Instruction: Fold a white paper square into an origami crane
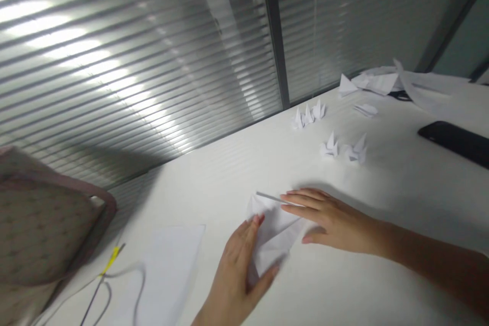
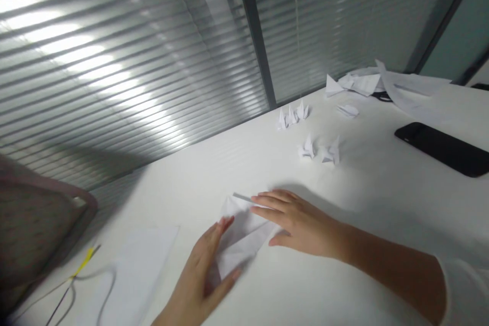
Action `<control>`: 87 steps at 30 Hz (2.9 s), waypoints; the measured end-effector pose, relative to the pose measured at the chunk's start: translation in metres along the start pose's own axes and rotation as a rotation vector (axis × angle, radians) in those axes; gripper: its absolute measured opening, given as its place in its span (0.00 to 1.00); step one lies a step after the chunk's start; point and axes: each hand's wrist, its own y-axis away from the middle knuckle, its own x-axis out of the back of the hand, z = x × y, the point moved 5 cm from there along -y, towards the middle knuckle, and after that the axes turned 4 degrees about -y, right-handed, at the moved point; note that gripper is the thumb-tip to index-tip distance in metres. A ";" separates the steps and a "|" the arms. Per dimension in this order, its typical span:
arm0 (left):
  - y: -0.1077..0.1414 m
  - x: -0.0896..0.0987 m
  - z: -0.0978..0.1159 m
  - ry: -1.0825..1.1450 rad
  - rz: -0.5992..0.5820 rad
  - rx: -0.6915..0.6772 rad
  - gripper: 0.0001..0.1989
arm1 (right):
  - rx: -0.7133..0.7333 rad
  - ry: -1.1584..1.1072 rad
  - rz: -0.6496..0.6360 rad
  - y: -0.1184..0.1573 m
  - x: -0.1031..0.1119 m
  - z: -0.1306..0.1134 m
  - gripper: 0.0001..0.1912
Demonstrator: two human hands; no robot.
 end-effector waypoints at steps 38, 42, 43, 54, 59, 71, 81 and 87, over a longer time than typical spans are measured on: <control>0.000 -0.008 -0.018 -0.269 -0.199 0.009 0.48 | 0.019 0.155 -0.340 0.005 -0.015 0.013 0.41; -0.004 0.000 -0.016 -0.236 -0.180 -0.021 0.41 | 0.058 0.218 -0.194 0.005 -0.003 0.008 0.31; -0.006 0.002 -0.015 -0.219 -0.158 -0.040 0.37 | 0.055 0.232 -0.158 0.005 0.000 0.008 0.27; -0.007 0.003 0.007 -0.094 -0.080 -0.177 0.20 | 0.042 0.017 -0.295 0.011 -0.005 0.017 0.30; -0.007 0.005 0.007 -0.083 -0.095 -0.248 0.17 | 0.043 0.041 -0.339 0.012 -0.006 0.017 0.31; -0.003 -0.002 0.018 -0.215 -0.224 -0.194 0.33 | 0.117 0.156 -0.303 0.013 -0.004 0.001 0.32; -0.008 -0.004 0.029 -0.347 0.093 -0.396 0.20 | 0.044 -0.058 -0.233 0.002 -0.009 -0.005 0.27; -0.004 0.007 0.035 -0.392 0.269 -0.407 0.20 | 0.022 -0.168 -0.197 0.001 -0.012 -0.016 0.27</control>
